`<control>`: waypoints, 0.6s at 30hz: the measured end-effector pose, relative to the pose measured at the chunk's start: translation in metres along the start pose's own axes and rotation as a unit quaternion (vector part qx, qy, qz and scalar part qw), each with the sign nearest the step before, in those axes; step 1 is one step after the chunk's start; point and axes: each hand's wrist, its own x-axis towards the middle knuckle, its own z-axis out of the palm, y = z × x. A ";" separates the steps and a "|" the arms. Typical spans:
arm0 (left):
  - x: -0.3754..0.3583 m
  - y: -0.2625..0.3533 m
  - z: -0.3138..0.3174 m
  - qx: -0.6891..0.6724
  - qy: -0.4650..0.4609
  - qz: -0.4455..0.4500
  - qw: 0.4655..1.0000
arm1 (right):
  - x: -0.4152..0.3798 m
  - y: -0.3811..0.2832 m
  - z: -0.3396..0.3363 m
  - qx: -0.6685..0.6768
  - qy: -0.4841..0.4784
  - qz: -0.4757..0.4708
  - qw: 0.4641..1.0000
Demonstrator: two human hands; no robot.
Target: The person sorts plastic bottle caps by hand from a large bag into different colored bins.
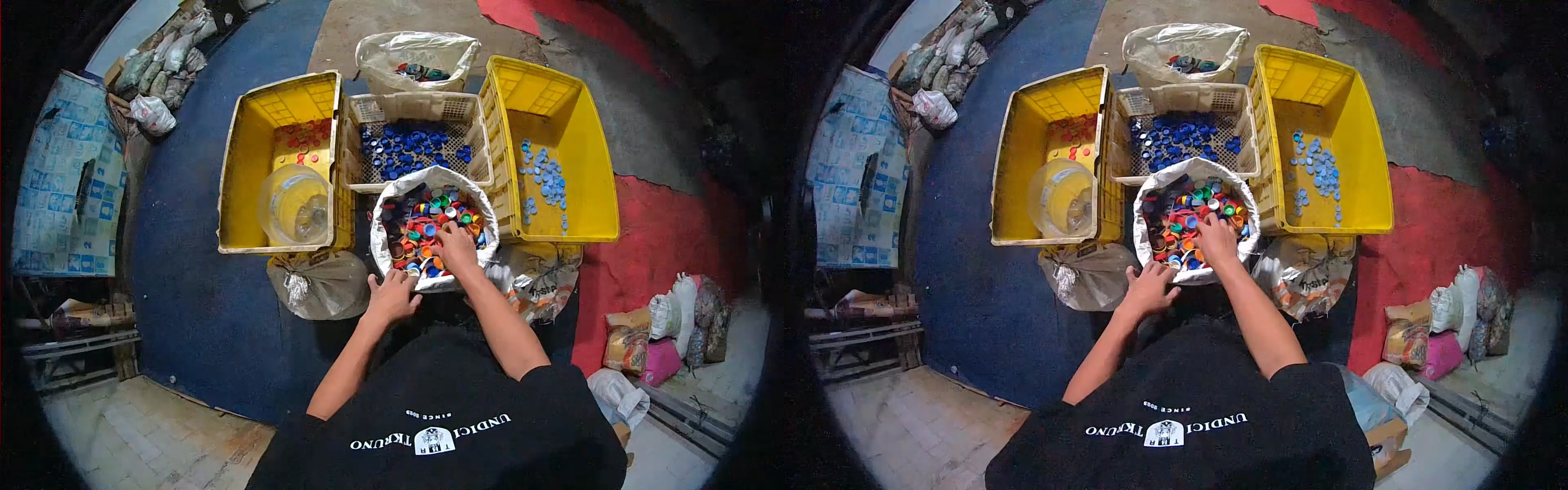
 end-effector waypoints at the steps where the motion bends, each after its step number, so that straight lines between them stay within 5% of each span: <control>1: 0.001 0.001 0.002 -0.002 0.026 0.000 1.000 | 0.000 0.004 0.000 0.020 0.008 -0.014 1.000; 6: 0.030 -0.001 -0.014 -0.035 0.012 -0.014 0.999 | -0.010 0.011 -0.003 0.037 0.067 -0.021 0.997; 8: 0.051 0.004 -0.032 -0.020 -0.061 -0.002 0.998 | -0.014 0.020 0.001 0.088 0.063 0.024 0.994; 13: 0.117 -0.011 -0.024 -0.044 0.155 -0.048 0.986 | -0.014 0.031 -0.007 0.272 0.153 0.084 0.946; 14: 0.124 -0.016 -0.016 0.011 0.169 -0.059 0.984 | -0.008 0.033 -0.002 0.512 0.078 0.227 0.825; 18: 0.129 -0.006 -0.011 0.045 0.200 -0.099 0.974 | -0.004 0.057 -0.001 0.604 0.060 0.238 0.758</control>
